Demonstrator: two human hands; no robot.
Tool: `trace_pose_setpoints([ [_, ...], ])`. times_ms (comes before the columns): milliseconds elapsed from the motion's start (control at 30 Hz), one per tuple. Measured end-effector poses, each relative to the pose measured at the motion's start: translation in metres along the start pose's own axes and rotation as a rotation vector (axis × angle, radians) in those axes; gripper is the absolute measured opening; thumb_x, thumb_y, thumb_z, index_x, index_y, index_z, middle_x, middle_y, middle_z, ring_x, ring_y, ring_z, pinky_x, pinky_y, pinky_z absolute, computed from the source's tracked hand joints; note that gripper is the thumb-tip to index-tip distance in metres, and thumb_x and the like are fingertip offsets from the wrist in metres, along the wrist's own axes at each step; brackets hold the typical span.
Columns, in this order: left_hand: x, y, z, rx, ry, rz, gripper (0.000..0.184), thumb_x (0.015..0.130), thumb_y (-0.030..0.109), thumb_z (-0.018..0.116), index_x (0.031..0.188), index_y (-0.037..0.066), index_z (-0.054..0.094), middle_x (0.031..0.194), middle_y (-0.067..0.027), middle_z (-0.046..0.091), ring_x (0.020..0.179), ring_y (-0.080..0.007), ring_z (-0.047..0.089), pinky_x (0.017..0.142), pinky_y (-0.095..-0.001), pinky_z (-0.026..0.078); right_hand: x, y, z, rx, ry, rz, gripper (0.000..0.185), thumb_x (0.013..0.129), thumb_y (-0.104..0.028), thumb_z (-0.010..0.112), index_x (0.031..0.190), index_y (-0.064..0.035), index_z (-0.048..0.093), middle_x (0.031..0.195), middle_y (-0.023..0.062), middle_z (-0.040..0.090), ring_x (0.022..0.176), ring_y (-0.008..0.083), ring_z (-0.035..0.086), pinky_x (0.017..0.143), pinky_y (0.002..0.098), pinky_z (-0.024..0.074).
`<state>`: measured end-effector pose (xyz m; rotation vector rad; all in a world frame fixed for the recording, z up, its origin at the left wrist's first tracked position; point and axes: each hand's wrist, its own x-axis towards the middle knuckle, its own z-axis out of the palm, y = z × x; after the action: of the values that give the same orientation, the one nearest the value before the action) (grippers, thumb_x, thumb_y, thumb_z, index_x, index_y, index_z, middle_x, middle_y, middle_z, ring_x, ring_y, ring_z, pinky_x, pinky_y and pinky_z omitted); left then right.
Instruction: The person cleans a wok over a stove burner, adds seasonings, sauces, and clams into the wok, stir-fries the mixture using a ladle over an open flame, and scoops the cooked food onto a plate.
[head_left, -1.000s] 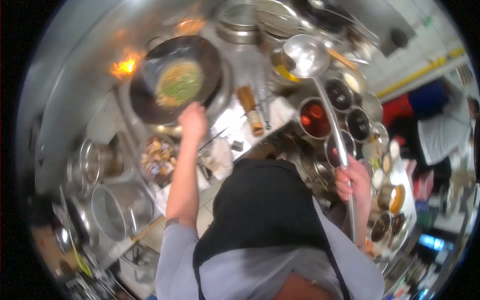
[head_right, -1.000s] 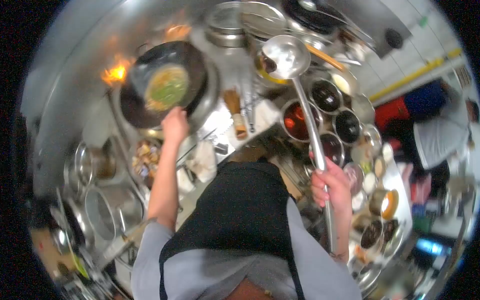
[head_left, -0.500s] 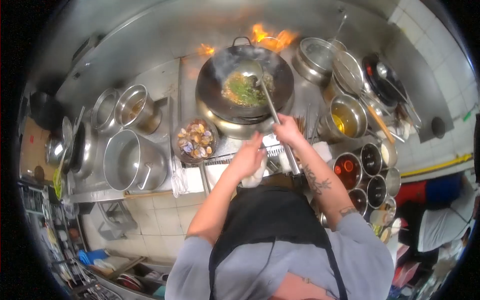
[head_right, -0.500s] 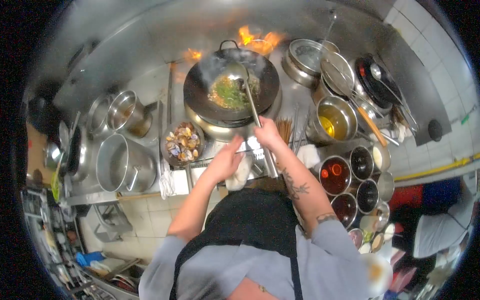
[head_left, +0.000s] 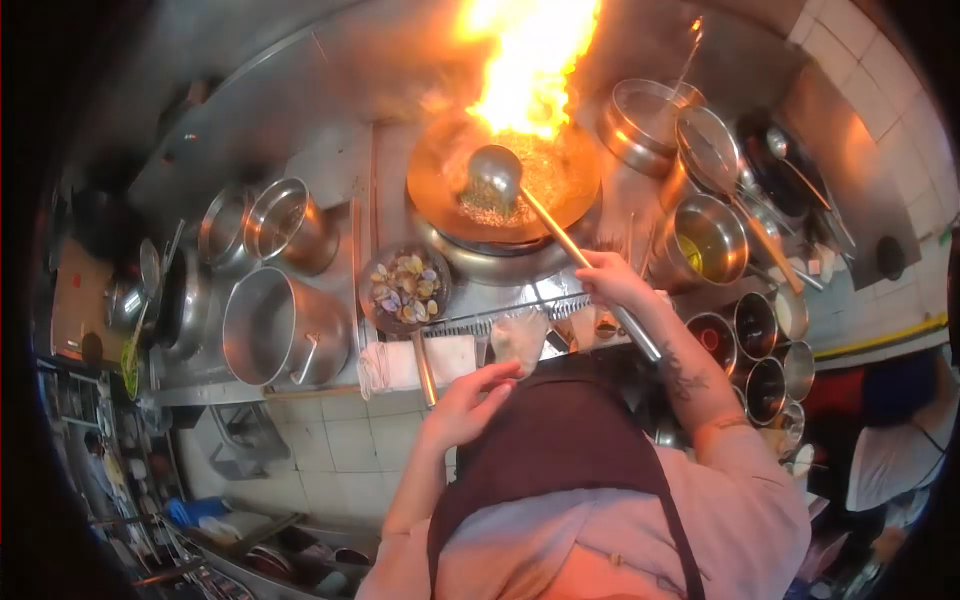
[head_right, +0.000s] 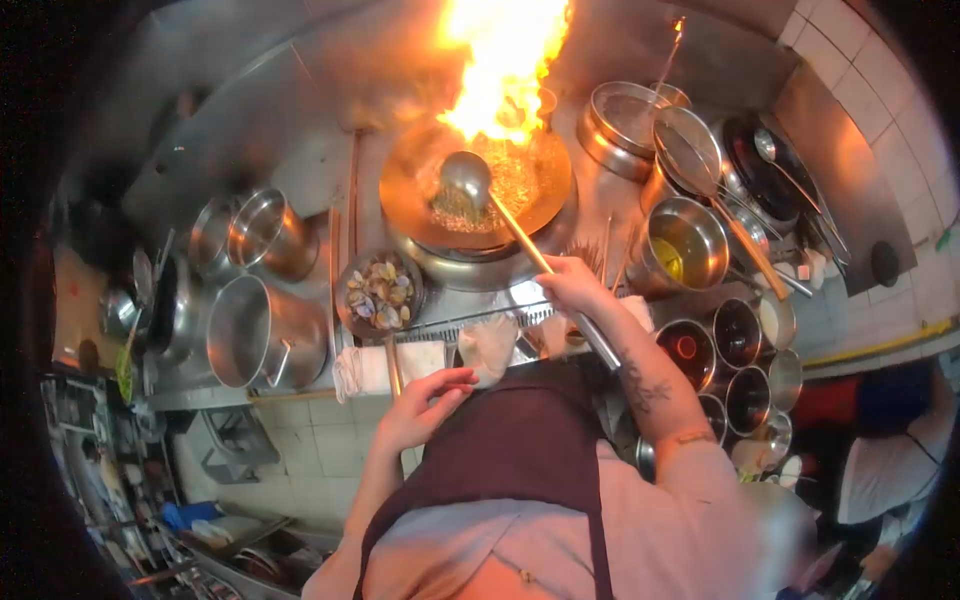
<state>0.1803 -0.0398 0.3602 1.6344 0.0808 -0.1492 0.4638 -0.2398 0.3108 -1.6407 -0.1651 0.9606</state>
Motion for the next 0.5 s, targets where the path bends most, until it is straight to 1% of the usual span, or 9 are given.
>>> trace_pose_setpoints([
  [100,0.000,-0.007,-0.008,0.007,0.015,-0.057,0.036,0.101,0.016,0.054,0.134,0.001,0.054,0.123,-0.0105,0.066,0.110,-0.0187,0.063,0.096,-0.0326,0.049,0.018,0.008,-0.003,-0.397,0.293,-0.322,0.038,0.083,-0.006,0.056,0.119,-0.0040,0.064,0.073,0.0143,0.065,0.055,0.0197,0.062,0.050,0.0348,0.0490],
  [133,0.004,-0.001,-0.005,0.063,-0.007,-0.052,0.035,0.100,0.016,0.054,0.132,0.001,0.055,0.123,-0.0105,0.066,0.111,-0.0199,0.063,0.097,-0.0337,0.048,0.025,0.000,0.011,-0.378,0.356,-0.361,0.039,0.082,-0.006,0.055,0.120,-0.0028,0.063,0.079,0.0188,0.067,0.062,0.0255,0.065,0.055,0.0384,0.0521],
  [167,0.009,0.006,-0.001,0.082,-0.052,-0.029,0.035,0.100,0.016,0.054,0.132,0.001,0.056,0.123,-0.0104,0.066,0.111,-0.0201,0.063,0.097,-0.0337,0.048,0.029,-0.008,0.022,-0.335,0.392,-0.272,0.039,0.082,-0.007,0.056,0.120,-0.0025,0.063,0.082,0.0191,0.069,0.068,0.0288,0.067,0.060,0.0407,0.0536],
  [233,0.014,0.021,0.012,0.111,-0.140,0.012,0.035,0.100,0.016,0.055,0.132,0.001,0.056,0.123,-0.0103,0.066,0.111,-0.0203,0.063,0.098,-0.0336,0.048,0.025,-0.013,0.040,-0.326,0.337,-0.259,0.044,0.083,-0.004,0.053,0.125,-0.0031,0.061,0.082,0.0192,0.069,0.068,0.0299,0.067,0.061,0.0404,0.0545],
  [333,0.015,0.032,0.017,0.083,-0.241,0.004,0.035,0.101,0.015,0.054,0.132,0.001,0.056,0.123,-0.0095,0.065,0.112,-0.0195,0.062,0.098,-0.0328,0.047,0.008,-0.002,0.017,-0.206,0.019,-0.069,0.051,0.084,-0.002,0.052,0.135,-0.0039,0.054,0.086,0.0217,0.069,0.069,0.0330,0.068,0.061,0.0408,0.0555],
  [400,0.013,0.025,0.018,0.012,-0.245,-0.038,0.035,0.101,0.015,0.054,0.132,0.001,0.055,0.123,-0.0095,0.065,0.113,-0.0184,0.061,0.098,-0.0322,0.047,-0.013,0.017,0.012,-0.599,0.222,-0.270,0.056,0.084,-0.002,0.052,0.140,-0.0047,0.050,0.092,0.0233,0.070,0.074,0.0344,0.069,0.066,0.0405,0.0567],
  [433,0.014,0.021,0.019,0.014,-0.233,-0.041,0.035,0.101,0.015,0.054,0.132,0.001,0.055,0.123,-0.0095,0.065,0.113,-0.0183,0.061,0.098,-0.0320,0.047,-0.029,0.016,0.014,-0.797,0.320,-0.369,0.058,0.084,-0.002,0.052,0.142,-0.0051,0.048,0.096,0.0242,0.070,0.076,0.0351,0.069,0.068,0.0404,0.0573],
  [467,0.014,0.019,0.021,0.020,-0.224,-0.051,0.035,0.101,0.015,0.054,0.132,0.001,0.055,0.123,-0.0095,0.065,0.113,-0.0183,0.061,0.098,-0.0319,0.047,-0.045,0.012,0.009,-0.744,0.289,-0.253,0.061,0.084,-0.004,0.054,0.145,-0.0043,0.044,0.106,0.0255,0.068,0.088,0.0353,0.070,0.081,0.0401,0.0566],
  [500,0.017,0.018,0.024,0.020,-0.213,-0.052,0.035,0.101,0.015,0.054,0.132,0.001,0.055,0.123,-0.0095,0.065,0.113,-0.0182,0.061,0.098,-0.0317,0.047,-0.055,0.013,0.008,-0.669,0.308,-0.290,0.062,0.084,-0.004,0.054,0.145,-0.0046,0.043,0.107,0.0253,0.068,0.089,0.0356,0.070,0.082,0.0399,0.0565],
])
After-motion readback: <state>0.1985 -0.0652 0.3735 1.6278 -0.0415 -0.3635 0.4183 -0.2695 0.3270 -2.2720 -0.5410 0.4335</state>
